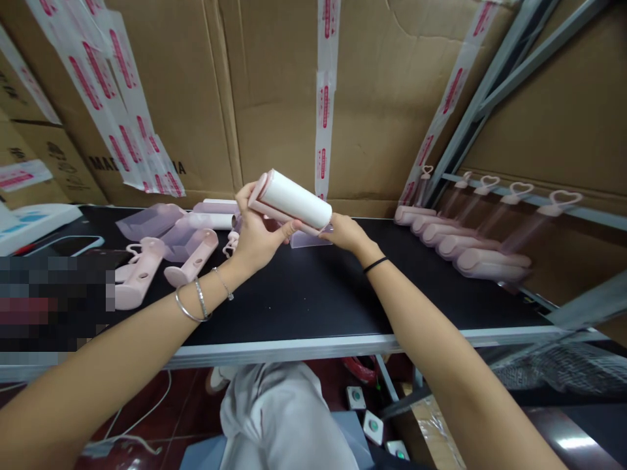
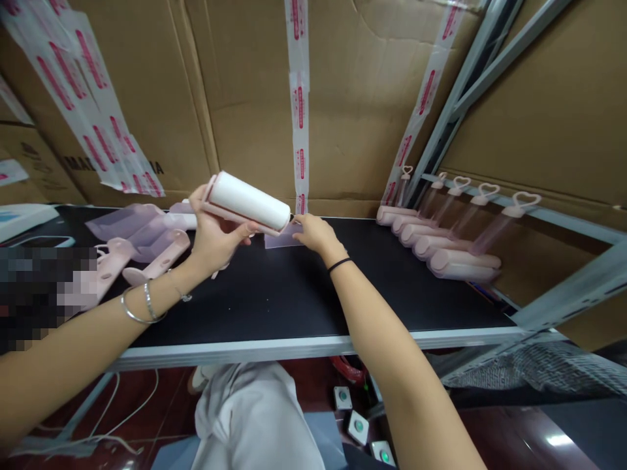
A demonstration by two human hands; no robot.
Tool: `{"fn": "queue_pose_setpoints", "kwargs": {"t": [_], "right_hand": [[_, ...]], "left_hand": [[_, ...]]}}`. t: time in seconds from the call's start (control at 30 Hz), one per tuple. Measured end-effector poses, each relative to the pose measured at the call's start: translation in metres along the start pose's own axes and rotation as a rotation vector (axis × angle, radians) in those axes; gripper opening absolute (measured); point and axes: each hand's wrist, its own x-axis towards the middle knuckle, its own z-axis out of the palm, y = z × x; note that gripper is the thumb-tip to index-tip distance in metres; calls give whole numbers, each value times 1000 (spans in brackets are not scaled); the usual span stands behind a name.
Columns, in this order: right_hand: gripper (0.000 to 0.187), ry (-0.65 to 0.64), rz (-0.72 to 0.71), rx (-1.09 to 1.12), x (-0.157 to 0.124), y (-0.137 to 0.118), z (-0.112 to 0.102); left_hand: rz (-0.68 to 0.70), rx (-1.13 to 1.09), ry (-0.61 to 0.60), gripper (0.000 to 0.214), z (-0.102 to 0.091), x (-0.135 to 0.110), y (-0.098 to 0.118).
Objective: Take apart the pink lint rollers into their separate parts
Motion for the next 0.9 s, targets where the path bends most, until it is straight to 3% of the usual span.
{"fn": "queue_pose_setpoints", "kwargs": {"t": [0.13, 0.27, 0.37, 0.43, 0.53, 0.7, 0.9], "right_hand": [[34, 98, 89, 8, 1, 12, -2], [30, 262, -126, 462, 0, -6, -9], [43, 168, -318, 805, -4, -28, -10], [57, 104, -336, 882, -5, -38, -6], [71, 58, -319, 941, -5, -42, 2], [55, 69, -336, 754, -7, -49, 6], [49, 79, -420, 660, -15, -58, -5]], "left_hand": [[-163, 1, -122, 58, -4, -1, 9], [-193, 342, -285, 51, -10, -1, 15], [-193, 514, -367, 54, -11, -2, 10], [-182, 574, -370, 58, -11, -3, 5], [-110, 585, -334, 62, -13, -1, 1], [29, 540, -255, 66, -18, 7, 11], [149, 583, -380, 63, -25, 15, 15]]}}
